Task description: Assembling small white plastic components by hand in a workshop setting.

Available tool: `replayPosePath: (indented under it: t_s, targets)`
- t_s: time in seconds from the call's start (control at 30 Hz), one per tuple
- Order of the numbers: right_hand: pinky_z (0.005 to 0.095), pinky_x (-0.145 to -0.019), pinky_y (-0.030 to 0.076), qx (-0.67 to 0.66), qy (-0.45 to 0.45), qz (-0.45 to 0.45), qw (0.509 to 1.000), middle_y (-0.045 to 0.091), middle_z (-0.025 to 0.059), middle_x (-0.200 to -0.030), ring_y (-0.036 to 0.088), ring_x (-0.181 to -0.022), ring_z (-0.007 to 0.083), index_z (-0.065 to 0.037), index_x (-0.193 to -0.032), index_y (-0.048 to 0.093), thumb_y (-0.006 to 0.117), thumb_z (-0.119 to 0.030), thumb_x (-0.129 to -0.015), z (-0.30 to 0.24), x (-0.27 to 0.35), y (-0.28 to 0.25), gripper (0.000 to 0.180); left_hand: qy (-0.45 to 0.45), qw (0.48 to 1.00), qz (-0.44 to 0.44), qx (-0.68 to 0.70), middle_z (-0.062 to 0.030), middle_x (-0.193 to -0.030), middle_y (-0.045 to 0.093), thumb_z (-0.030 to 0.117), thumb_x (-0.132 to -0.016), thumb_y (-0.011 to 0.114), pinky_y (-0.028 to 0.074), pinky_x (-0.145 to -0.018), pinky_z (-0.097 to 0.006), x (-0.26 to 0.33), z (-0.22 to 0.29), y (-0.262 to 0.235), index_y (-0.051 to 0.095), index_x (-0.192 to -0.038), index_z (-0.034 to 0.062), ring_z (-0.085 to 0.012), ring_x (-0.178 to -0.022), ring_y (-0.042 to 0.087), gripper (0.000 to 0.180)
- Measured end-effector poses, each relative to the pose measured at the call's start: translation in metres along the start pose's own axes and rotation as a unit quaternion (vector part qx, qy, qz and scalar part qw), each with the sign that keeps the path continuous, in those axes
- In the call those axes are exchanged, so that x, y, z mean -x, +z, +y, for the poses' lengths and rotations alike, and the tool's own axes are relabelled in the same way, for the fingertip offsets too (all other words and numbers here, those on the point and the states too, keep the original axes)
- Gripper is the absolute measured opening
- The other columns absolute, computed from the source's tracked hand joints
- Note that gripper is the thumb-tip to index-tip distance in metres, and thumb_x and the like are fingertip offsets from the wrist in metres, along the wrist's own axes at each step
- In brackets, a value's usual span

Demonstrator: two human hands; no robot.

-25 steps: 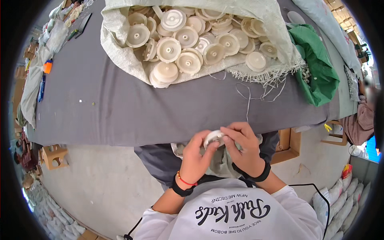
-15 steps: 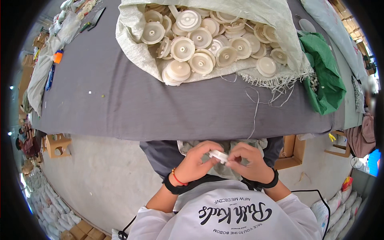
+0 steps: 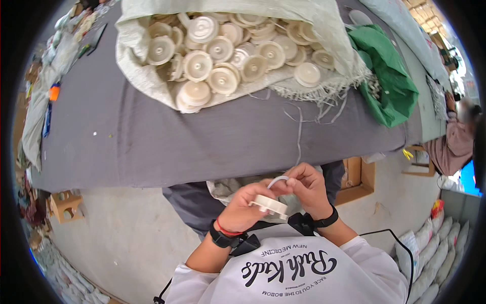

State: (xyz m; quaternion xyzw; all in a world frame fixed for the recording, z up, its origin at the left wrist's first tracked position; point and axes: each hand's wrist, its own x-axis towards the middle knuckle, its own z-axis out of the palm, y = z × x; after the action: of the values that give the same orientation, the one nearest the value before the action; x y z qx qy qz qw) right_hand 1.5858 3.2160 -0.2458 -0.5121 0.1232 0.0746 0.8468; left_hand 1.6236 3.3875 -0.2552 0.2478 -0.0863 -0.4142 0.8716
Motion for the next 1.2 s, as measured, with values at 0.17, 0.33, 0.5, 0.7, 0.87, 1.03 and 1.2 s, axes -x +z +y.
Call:
replayPosePath:
  t_s: [0.17,0.33,0.5,0.7,0.87,1.03,1.2]
  targets:
    - [0.0236,-0.069,0.045,0.126,-0.153,0.147,0.969,0.058,0.0070,-0.081,0.055,-0.074,0.0112,-0.001,-0.087,0.050,0.055,-0.004,-0.083,-0.027,0.020,-0.029,0.007,0.070,0.997,0.025,0.028,-0.0213,-0.128,0.037,0.009,-0.081,0.059,0.044,-0.086,-0.041,-0.003,0.002,0.013,0.054,-0.095,0.0030,-0.0350,-0.122,0.035,0.016]
    - [0.0214,-0.064,0.042,0.409,-0.207,0.438,0.774,0.056,0.0045,-0.080,0.052,-0.069,0.0089,0.000,-0.090,0.051,0.054,-0.005,-0.084,-0.021,0.075,-0.114,0.008,-0.063,0.992,0.078,0.071,-0.0190,-0.112,0.050,0.022,-0.087,0.052,0.048,-0.082,-0.038,0.004,0.000,-0.007,0.042,-0.108,0.0008,-0.0290,-0.104,0.053,0.032]
    - [0.0211,-0.065,0.042,0.602,-0.141,0.502,0.605,0.055,0.0025,-0.082,0.052,-0.070,0.0087,0.000,-0.096,0.053,0.053,-0.009,-0.085,-0.010,0.108,-0.173,0.014,-0.120,0.984,0.126,0.028,-0.0168,-0.108,0.052,0.020,-0.088,0.049,0.049,-0.079,-0.035,-0.008,-0.006,0.004,0.038,-0.116,0.0007,-0.0275,-0.099,0.055,0.036]
    - [0.0217,-0.062,0.044,0.275,-0.068,0.331,0.900,0.056,0.0016,-0.073,0.053,-0.066,0.0087,0.001,-0.093,0.056,0.055,-0.010,-0.084,0.001,0.054,-0.074,0.014,-0.134,0.988,0.078,-0.026,-0.0151,-0.130,0.035,0.017,-0.087,0.051,0.052,-0.073,-0.031,-0.015,-0.019,0.013,0.039,-0.119,0.0041,-0.0259,-0.097,0.056,0.036]
    - [0.0207,-0.057,0.042,0.040,0.068,0.038,0.996,0.055,0.0019,-0.071,0.050,-0.061,0.0066,0.001,-0.092,0.055,0.053,-0.016,-0.087,0.016,0.028,-0.010,0.018,-0.107,0.983,0.116,-0.092,-0.0168,-0.131,0.033,0.017,-0.086,0.053,0.053,-0.054,-0.023,-0.005,-0.018,0.014,0.043,-0.114,0.0032,-0.0236,-0.085,0.061,0.032]
    - [0.0195,-0.048,0.038,-0.183,0.203,-0.037,0.961,0.050,-0.0005,-0.066,0.045,-0.053,0.0061,-0.002,-0.091,0.053,0.053,-0.019,-0.087,0.036,0.022,0.000,0.018,-0.066,0.979,0.165,-0.104,-0.0175,-0.125,0.036,0.016,-0.084,0.057,0.048,-0.043,-0.019,0.012,-0.016,0.013,0.045,-0.108,0.0022,-0.0195,-0.076,0.062,0.031]
    - [0.0186,-0.047,0.036,-0.107,0.247,-0.070,0.961,0.051,0.0002,-0.066,0.045,-0.052,0.0059,-0.001,-0.092,0.055,0.053,-0.017,-0.087,0.028,0.015,-0.004,0.017,-0.070,0.976,0.165,-0.120,-0.0178,-0.124,0.036,0.017,-0.083,0.059,0.044,-0.040,-0.018,0.012,-0.012,0.013,0.046,-0.107,0.0019,-0.0165,-0.073,0.060,0.031]
